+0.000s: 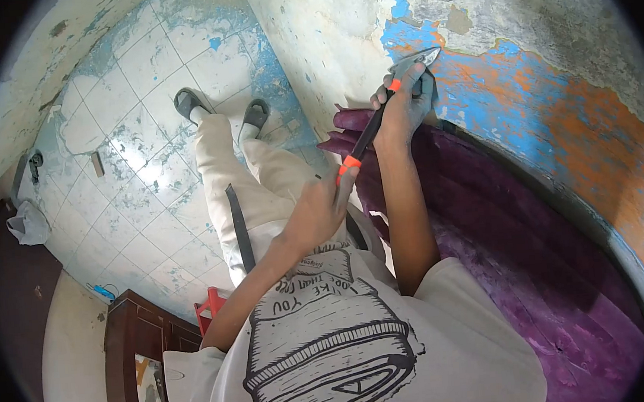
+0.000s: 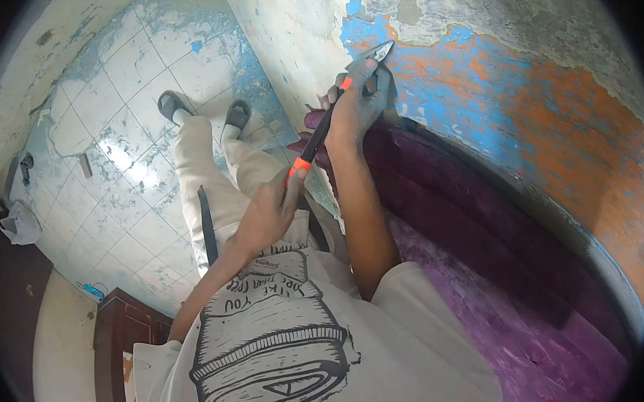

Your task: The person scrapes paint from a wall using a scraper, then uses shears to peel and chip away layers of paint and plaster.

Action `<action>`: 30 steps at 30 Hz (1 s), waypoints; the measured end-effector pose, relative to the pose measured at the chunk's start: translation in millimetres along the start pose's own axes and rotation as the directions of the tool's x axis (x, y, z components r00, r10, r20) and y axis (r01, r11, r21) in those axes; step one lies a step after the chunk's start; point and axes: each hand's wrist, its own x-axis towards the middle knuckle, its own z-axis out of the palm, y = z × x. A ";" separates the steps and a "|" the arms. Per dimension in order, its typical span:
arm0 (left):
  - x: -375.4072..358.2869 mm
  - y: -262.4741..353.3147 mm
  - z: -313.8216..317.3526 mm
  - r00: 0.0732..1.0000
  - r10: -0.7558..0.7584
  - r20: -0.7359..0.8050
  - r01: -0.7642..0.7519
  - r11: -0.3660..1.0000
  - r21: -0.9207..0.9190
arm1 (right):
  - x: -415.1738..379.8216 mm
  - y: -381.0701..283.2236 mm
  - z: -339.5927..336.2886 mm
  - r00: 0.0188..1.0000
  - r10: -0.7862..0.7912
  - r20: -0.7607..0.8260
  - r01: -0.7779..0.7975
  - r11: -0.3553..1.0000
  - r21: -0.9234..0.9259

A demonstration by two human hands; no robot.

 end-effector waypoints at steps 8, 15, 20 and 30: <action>3.7 -2.2 11.3 0.995 0.039 -0.087 -0.045 0.996 -0.071 | 2.8 -6.4 5.3 0.998 0.027 0.056 -0.026 1.000 -0.016; -4.2 1.4 18.2 0.999 -0.049 0.021 0.052 0.985 -0.166 | 0.9 -7.2 -8.5 1.000 -0.006 0.029 0.008 0.997 -0.079; 2.7 -4.0 12.4 0.994 0.067 -0.084 -0.074 0.994 -0.082 | 0.2 -9.4 6.5 0.999 0.050 0.001 -0.050 0.999 0.000; 0.5 11.2 3.3 0.998 -0.068 -0.011 0.069 0.993 0.098 | 8.0 1.2 4.6 0.997 0.054 0.059 -0.055 0.998 0.016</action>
